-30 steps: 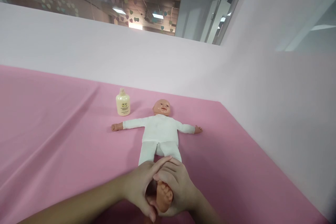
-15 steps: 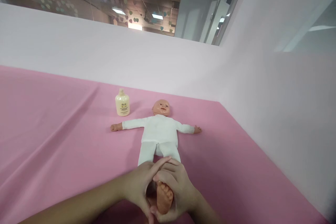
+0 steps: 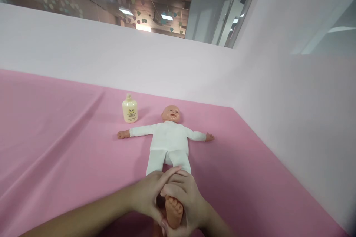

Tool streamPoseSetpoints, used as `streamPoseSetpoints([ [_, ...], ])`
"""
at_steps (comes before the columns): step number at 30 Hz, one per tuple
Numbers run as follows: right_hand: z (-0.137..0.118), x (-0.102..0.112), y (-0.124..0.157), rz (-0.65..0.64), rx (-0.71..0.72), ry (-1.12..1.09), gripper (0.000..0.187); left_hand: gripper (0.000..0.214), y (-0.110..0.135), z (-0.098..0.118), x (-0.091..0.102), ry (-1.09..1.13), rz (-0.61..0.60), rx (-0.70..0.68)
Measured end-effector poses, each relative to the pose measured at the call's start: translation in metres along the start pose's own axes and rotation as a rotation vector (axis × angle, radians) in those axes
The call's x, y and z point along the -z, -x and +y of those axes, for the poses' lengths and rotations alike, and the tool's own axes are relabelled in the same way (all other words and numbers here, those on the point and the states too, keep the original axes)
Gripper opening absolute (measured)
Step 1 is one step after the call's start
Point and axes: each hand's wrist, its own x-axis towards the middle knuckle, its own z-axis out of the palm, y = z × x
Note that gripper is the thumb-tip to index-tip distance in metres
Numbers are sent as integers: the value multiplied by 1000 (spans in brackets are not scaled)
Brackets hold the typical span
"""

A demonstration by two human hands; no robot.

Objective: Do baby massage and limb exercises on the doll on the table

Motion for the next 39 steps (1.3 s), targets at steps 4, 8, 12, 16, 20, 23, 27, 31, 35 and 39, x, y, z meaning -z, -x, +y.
streamPoseSetpoints([
  [4,-4,-2,-1,3,-19,-8,32,145,0,1,0,-31,0,-36],
  [8,-10,-4,2,8,-66,-16,17,140,-1,3,0,-37,33,-91],
  [12,-13,-5,3,-6,-87,-23,15,132,-1,4,2,-35,35,-132],
  [16,-14,-4,4,-54,-79,-17,8,127,2,0,1,-99,26,-111],
  [20,-14,-4,9,-111,-72,-29,17,124,4,-6,-3,-195,25,-125],
  [23,-12,-5,17,-200,-76,-46,13,124,5,-12,-1,-275,52,-184],
  [27,-8,-3,21,-359,-144,-124,6,110,7,-16,13,-426,54,-267],
  [31,-12,1,10,-543,-251,-207,16,70,8,-11,31,-454,147,-215],
  [35,-20,1,0,-663,-422,-260,35,53,6,-9,36,-463,222,-100],
  [39,-22,-4,1,-699,-542,-299,26,54,5,-10,32,-504,220,-20],
])
